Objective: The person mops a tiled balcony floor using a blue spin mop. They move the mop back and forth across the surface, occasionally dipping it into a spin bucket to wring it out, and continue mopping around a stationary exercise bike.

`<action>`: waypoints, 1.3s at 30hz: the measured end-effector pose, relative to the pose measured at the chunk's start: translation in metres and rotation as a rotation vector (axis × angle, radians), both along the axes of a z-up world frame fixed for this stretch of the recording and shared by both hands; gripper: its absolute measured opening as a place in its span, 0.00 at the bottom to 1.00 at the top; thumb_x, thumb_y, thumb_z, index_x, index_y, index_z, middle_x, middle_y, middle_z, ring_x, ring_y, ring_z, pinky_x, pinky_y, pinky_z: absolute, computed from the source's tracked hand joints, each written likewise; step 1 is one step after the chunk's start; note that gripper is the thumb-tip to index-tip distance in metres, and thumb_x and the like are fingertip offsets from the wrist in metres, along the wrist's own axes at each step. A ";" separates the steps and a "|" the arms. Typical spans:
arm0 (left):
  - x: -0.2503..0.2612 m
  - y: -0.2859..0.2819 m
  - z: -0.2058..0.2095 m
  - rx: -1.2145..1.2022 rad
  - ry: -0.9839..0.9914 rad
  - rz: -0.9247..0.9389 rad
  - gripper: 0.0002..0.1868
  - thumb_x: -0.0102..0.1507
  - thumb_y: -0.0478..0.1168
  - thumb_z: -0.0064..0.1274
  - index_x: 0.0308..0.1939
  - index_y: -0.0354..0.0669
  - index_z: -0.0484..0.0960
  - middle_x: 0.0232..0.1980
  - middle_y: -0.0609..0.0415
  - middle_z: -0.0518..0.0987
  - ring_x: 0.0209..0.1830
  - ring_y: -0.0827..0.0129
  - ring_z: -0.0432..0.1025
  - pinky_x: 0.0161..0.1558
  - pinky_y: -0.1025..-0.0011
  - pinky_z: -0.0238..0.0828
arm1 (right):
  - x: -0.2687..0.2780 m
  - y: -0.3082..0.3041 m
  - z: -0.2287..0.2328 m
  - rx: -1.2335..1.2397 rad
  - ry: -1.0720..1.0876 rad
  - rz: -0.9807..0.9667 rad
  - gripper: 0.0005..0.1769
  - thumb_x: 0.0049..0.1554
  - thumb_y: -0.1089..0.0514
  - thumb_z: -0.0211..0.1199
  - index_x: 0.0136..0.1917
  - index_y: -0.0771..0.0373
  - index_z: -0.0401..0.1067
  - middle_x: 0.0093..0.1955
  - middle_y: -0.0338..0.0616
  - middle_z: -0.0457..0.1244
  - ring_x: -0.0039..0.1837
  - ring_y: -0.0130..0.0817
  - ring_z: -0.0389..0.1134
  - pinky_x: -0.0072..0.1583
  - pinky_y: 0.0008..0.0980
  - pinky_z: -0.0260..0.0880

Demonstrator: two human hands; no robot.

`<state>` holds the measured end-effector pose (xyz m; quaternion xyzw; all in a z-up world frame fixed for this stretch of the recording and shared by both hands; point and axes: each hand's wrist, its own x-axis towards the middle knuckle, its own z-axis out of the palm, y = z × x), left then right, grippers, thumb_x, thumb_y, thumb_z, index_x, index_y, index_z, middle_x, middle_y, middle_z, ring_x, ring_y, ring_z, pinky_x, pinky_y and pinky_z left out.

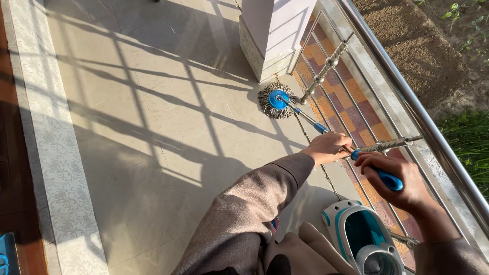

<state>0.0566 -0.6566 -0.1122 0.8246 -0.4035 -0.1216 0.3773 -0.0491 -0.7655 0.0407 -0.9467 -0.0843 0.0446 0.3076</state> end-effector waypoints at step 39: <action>-0.039 -0.031 -0.028 0.321 0.073 0.532 0.07 0.52 0.42 0.50 0.27 0.43 0.76 0.27 0.55 0.75 0.28 0.69 0.71 0.33 0.70 0.67 | -0.014 -0.029 0.020 -0.105 0.584 0.129 0.23 0.42 0.57 0.59 0.54 0.52 0.68 0.33 0.41 0.65 0.31 0.30 0.61 0.34 0.28 0.58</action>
